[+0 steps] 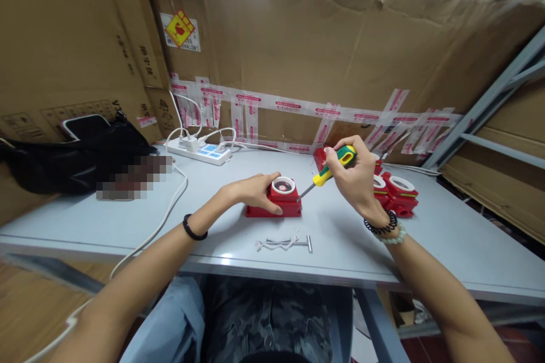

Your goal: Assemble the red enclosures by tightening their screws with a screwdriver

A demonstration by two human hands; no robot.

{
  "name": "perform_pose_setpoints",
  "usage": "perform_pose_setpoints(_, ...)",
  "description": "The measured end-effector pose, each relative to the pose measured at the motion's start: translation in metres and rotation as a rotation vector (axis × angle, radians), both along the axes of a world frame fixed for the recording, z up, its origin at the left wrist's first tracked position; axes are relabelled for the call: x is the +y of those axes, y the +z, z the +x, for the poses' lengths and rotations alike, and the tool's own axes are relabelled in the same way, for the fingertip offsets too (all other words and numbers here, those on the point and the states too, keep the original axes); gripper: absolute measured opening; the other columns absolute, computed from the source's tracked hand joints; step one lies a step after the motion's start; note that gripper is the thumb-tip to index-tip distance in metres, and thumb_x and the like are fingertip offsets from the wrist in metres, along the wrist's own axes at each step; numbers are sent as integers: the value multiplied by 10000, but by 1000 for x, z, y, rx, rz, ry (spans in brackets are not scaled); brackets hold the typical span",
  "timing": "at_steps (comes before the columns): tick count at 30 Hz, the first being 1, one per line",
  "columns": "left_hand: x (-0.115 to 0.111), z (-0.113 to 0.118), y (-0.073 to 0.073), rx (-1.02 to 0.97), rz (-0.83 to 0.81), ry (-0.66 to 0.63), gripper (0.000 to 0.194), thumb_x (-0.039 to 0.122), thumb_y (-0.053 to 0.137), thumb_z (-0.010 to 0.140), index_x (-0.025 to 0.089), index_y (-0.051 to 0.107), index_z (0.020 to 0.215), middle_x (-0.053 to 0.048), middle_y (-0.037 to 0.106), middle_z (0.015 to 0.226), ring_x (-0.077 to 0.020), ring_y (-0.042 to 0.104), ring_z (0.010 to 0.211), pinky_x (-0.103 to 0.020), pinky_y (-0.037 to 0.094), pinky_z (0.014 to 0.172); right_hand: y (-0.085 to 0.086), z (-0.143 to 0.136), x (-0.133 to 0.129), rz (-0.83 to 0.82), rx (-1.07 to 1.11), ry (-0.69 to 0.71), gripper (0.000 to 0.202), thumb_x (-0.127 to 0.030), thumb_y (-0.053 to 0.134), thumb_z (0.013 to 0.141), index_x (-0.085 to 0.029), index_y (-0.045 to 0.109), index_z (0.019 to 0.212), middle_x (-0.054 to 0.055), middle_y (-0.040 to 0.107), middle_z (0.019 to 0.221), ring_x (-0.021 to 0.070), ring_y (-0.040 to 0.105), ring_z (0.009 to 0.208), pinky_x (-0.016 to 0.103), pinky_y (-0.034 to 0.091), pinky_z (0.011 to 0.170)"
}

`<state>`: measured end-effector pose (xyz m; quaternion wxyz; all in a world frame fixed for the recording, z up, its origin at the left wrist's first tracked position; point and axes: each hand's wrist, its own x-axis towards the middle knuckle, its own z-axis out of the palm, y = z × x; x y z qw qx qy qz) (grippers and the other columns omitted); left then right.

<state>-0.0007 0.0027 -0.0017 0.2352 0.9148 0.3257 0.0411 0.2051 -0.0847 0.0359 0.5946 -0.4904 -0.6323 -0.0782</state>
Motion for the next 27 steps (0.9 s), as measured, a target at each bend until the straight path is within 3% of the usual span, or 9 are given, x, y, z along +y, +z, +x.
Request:
perform_pose_setpoints(6, 0, 0, -1, -2, 11, -1, 717, 599, 702, 586, 215, 461, 1142, -64, 650, 1017, -246, 608, 881, -286, 427, 710, 12, -10, -2, -31, -213, -54, 158, -336, 584, 812, -210, 513, 750, -68, 433, 527, 77, 374, 460, 216, 321, 469)
perform_pose_setpoints(9, -1, 0, 0, 5, 30, 0, 725, 599, 699, 592, 208, 459, 1153, -63, 647, 1002, -244, 609, 869, -282, 427, 692, 24, -16, -5, -97, -389, -74, 161, -352, 577, 801, -200, 571, 854, -54, 484, 554, 92, 412, 476, 234, 329, 504)
perform_pose_setpoints(13, -3, 1, 2, 17, 41, -5, 675, 585, 689, 615, 206, 463, 1126, -44, 645, 932, -230, 603, 818, -271, 418, 658, 38, -20, -13, -281, -484, 186, 301, -224, 422, 870, -185, 508, 1157, 16, 634, 809, 121, 541, 606, 243, 398, 590)
perform_pose_setpoints(15, -3, 1, 2, 14, 48, -10, 663, 581, 693, 613, 209, 463, 1111, -41, 641, 932, -229, 601, 819, -267, 413, 650, 40, -21, -14, -327, -479, 251, 294, -249, 432, 891, -190, 499, 1171, 7, 635, 788, 111, 541, 585, 230, 396, 577)
perform_pose_setpoints(19, -3, 0, 2, 19, 56, -4, 682, 597, 694, 603, 210, 463, 1114, -52, 634, 967, -237, 598, 839, -264, 410, 642, 32, -24, -9, -220, -444, -20, 241, -395, 558, 849, -187, 587, 966, -40, 536, 576, 96, 445, 468, 230, 335, 513)
perform_pose_setpoints(21, -3, 0, 2, 28, 54, 4, 697, 604, 689, 606, 209, 458, 1131, -55, 636, 966, -240, 597, 838, -267, 413, 647, 29, -25, -6, -172, -443, -115, 258, -415, 556, 846, -187, 593, 960, -33, 536, 583, 104, 451, 480, 241, 332, 523)
perform_pose_setpoints(25, -3, 0, 3, 35, 56, -1, 695, 606, 684, 614, 200, 454, 1130, -57, 640, 942, -239, 594, 820, -271, 413, 652, 27, -22, -6, -231, -422, 142, 318, -323, 430, 920, -198, 489, 1207, -8, 613, 751, 107, 519, 557, 234, 389, 567)
perform_pose_setpoints(27, -3, 0, 3, 28, 55, -6, 689, 596, 691, 612, 203, 453, 1125, -57, 638, 953, -234, 594, 821, -269, 416, 655, 25, -20, -7, -231, -411, 167, 286, -331, 447, 919, -199, 518, 1163, -25, 591, 691, 96, 492, 517, 227, 386, 548)
